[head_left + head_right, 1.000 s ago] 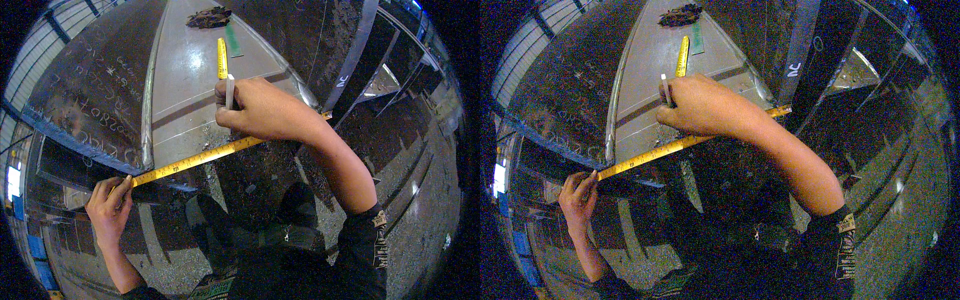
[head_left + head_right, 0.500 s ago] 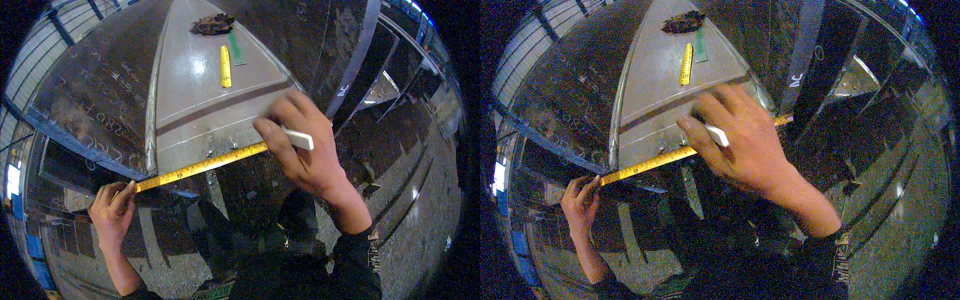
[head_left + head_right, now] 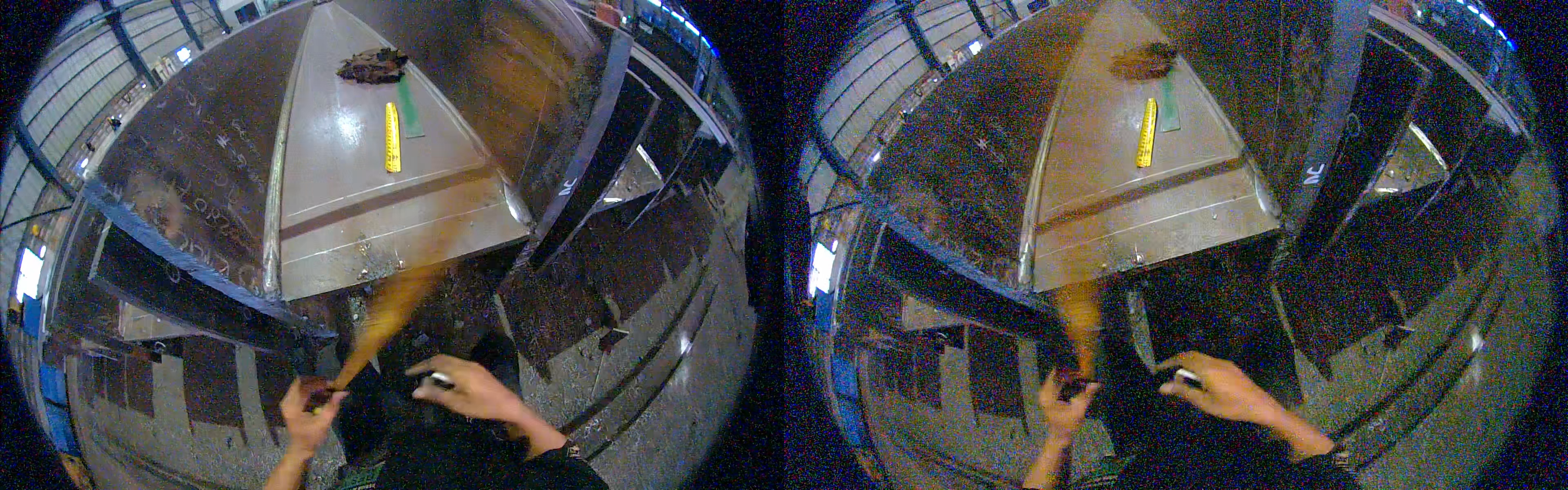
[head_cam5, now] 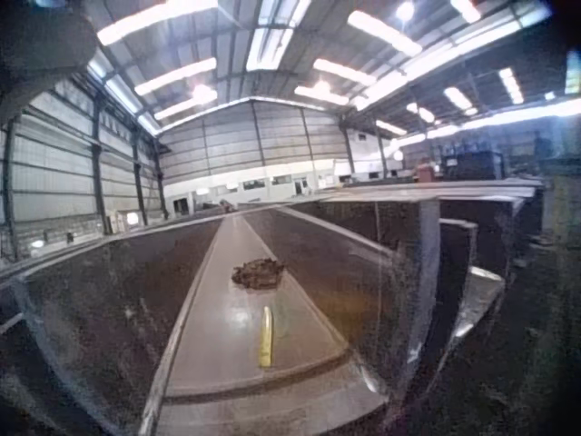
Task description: The person measures and marks a large metal sheet using a tape measure, a square ruler, and a white marker. They draw straight lines and make measurement marks on the sheet's surface in a workshop setting.
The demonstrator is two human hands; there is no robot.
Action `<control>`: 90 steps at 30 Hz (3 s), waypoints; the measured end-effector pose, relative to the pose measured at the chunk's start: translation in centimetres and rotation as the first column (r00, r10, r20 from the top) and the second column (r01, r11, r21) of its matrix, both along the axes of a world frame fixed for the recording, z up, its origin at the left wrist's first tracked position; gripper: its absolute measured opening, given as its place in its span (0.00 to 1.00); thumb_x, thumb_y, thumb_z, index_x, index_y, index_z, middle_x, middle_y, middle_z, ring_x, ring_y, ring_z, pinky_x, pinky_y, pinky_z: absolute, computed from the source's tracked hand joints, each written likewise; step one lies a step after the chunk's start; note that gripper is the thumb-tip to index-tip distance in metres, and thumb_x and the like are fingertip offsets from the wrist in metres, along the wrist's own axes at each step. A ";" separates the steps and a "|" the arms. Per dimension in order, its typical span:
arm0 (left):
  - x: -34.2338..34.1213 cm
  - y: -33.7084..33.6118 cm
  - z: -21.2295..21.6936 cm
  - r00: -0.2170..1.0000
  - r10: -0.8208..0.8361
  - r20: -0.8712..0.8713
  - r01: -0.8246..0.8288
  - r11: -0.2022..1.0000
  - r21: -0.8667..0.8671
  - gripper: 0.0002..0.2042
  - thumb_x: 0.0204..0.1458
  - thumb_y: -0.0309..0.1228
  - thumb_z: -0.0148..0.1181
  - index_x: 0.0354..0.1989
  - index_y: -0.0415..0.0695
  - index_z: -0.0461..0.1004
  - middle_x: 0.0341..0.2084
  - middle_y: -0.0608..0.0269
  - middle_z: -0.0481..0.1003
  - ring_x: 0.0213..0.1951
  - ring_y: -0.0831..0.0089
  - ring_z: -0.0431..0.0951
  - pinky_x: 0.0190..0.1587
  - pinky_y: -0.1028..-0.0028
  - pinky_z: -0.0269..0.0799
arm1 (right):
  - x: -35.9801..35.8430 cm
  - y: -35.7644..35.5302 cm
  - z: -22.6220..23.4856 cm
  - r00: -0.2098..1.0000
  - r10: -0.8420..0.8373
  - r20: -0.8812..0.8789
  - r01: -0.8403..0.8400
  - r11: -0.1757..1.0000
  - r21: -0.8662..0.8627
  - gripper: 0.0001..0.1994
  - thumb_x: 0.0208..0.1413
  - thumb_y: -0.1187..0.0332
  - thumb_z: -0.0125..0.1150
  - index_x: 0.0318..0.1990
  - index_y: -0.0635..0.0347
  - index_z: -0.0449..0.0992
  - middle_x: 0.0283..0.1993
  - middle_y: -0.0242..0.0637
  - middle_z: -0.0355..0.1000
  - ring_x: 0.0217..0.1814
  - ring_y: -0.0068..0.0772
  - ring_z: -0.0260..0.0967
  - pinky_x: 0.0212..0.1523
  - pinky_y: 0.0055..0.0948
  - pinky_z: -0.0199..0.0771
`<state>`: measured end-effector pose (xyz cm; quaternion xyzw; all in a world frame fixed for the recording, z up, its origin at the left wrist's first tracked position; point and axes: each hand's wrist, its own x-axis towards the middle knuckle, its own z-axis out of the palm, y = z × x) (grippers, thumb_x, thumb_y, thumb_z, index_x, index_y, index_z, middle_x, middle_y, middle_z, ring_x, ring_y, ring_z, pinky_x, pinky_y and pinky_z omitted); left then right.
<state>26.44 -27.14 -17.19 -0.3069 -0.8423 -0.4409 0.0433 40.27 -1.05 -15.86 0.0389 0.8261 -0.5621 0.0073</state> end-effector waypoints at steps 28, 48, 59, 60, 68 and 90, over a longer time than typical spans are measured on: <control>0.0 17.4 9.1 0.875 -0.482 0.048 0.456 0.854 0.250 0.08 0.55 0.30 0.65 0.40 0.39 0.81 0.35 0.57 0.81 0.40 0.68 0.81 0.47 0.70 0.74 | 0.8 5.9 9.9 0.811 -0.371 -0.452 0.585 0.499 0.640 0.13 0.54 0.57 0.65 0.44 0.51 0.78 0.36 0.43 0.72 0.31 0.51 0.75 0.30 0.44 0.75; -8.8 14.6 12.9 0.792 -0.326 -0.517 0.204 0.938 -0.281 0.11 0.51 0.21 0.55 0.42 0.42 0.79 0.40 0.50 0.75 0.46 0.48 0.76 0.49 0.57 0.73 | -6.7 10.1 14.5 0.942 0.038 -0.333 0.301 0.341 0.890 0.19 0.47 0.59 0.68 0.47 0.48 0.73 0.43 0.43 0.72 0.36 0.54 0.75 0.34 0.49 0.76; -10.0 12.4 13.1 0.839 -0.338 -0.426 0.210 0.924 -0.319 0.12 0.53 0.22 0.55 0.45 0.43 0.79 0.42 0.47 0.73 0.47 0.46 0.75 0.50 0.57 0.72 | -7.2 11.1 14.9 0.962 0.075 -0.262 0.219 0.363 0.906 0.21 0.46 0.61 0.68 0.50 0.48 0.74 0.43 0.45 0.72 0.38 0.56 0.74 0.38 0.50 0.75; -10.2 12.4 12.9 0.824 -0.338 -0.455 0.210 0.928 -0.309 0.12 0.53 0.22 0.56 0.45 0.43 0.79 0.42 0.47 0.73 0.48 0.46 0.75 0.51 0.56 0.72 | -7.3 11.0 15.0 0.961 0.080 -0.264 0.221 0.348 0.911 0.21 0.46 0.61 0.68 0.50 0.49 0.74 0.44 0.45 0.73 0.39 0.56 0.74 0.38 0.50 0.75; -5.3 12.2 11.0 0.667 -0.154 -0.729 0.159 0.985 -0.063 0.21 0.46 0.24 0.63 0.52 0.51 0.79 0.40 0.56 0.74 0.45 0.54 0.75 0.49 0.59 0.72 | -8.5 9.2 16.3 0.980 0.077 -0.185 0.145 0.362 0.921 0.18 0.49 0.59 0.65 0.47 0.52 0.76 0.44 0.44 0.74 0.42 0.56 0.74 0.41 0.50 0.75; -4.9 7.5 8.1 0.732 -0.144 -0.666 0.150 0.988 -0.048 0.16 0.48 0.19 0.63 0.46 0.47 0.81 0.39 0.56 0.74 0.45 0.56 0.75 0.51 0.61 0.72 | -10.6 9.7 15.3 0.945 0.210 -0.249 0.148 0.405 0.902 0.15 0.49 0.57 0.65 0.39 0.57 0.79 0.33 0.49 0.76 0.38 0.57 0.75 0.40 0.52 0.75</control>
